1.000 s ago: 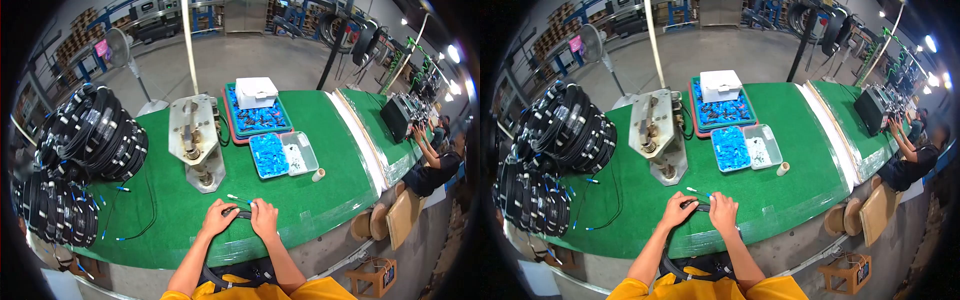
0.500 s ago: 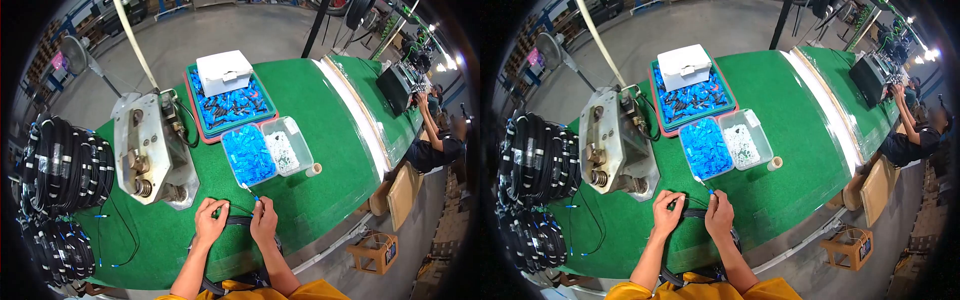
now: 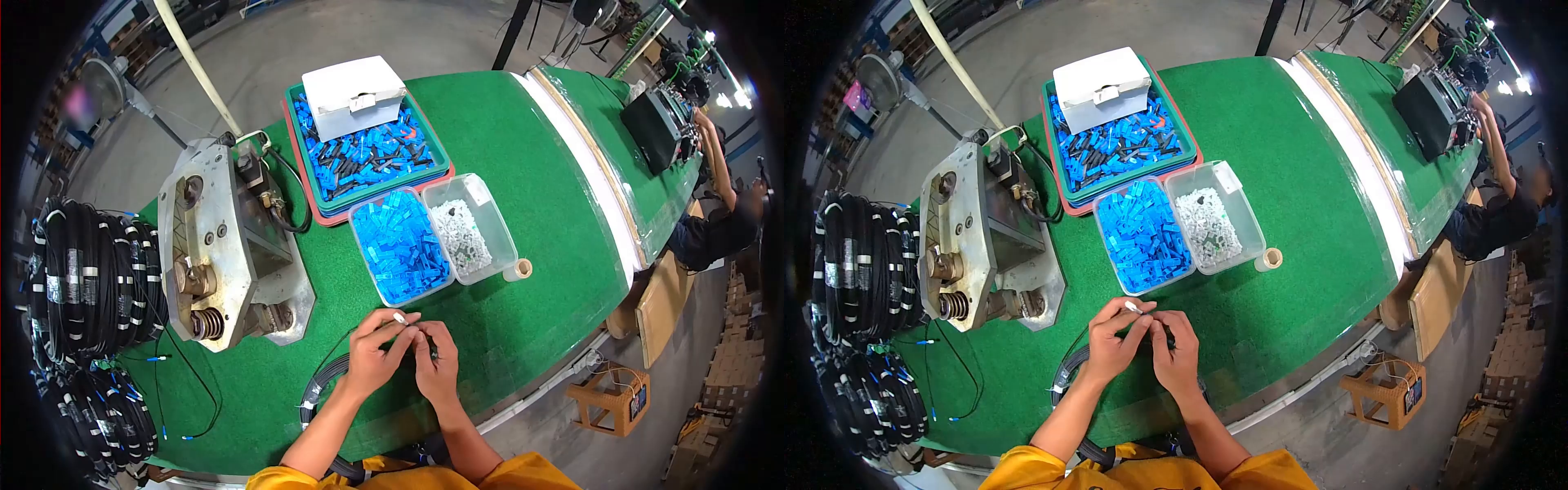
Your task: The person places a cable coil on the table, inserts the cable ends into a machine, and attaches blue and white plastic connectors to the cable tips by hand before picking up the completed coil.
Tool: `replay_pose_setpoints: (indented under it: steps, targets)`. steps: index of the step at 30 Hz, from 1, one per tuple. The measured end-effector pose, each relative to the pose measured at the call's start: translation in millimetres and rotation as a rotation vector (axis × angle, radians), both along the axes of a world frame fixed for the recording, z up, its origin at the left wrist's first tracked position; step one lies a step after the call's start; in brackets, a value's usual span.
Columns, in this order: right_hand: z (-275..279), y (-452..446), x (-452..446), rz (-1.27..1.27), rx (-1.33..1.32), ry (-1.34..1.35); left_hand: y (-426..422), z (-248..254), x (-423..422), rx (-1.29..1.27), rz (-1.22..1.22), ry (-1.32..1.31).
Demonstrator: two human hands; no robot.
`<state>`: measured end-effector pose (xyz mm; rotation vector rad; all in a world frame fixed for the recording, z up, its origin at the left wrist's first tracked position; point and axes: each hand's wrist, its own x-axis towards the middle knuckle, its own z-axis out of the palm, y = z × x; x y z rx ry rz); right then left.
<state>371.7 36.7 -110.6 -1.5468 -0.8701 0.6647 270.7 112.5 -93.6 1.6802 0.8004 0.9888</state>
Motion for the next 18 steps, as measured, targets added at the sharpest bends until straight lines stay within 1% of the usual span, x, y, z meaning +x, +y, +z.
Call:
replay_pose_setpoints:
  steps: [1,3,7,10,12,13,16,17,18]
  targets:
    - [1,0,1,0.001,-0.001,0.002,1,-1,2,-0.001,0.001,0.002]
    - [4,0,2,0.026,-0.083,0.105,3,-1,5,0.058,0.026,0.051]
    - [7,7,5,0.017,-0.07,0.128,8,-3,9,0.118,0.052,0.064]
    - [17,8,19,0.072,-0.112,0.091,10,-9,10,0.141,0.053,0.057]
    - [27,10,35,0.229,-0.042,-0.152,7,-11,9,0.076,0.07,-0.029]
    - [32,13,40,0.225,-0.047,-0.151,5,-10,7,0.07,0.066,-0.028]
    - [47,27,50,0.046,-0.109,-0.356,4,-6,5,0.019,0.083,0.037]
    - [47,33,53,0.042,-0.114,-0.355,5,-5,5,0.05,0.081,0.07]
    - [44,39,54,0.009,-0.087,-0.436,5,-5,6,0.083,0.078,0.104]
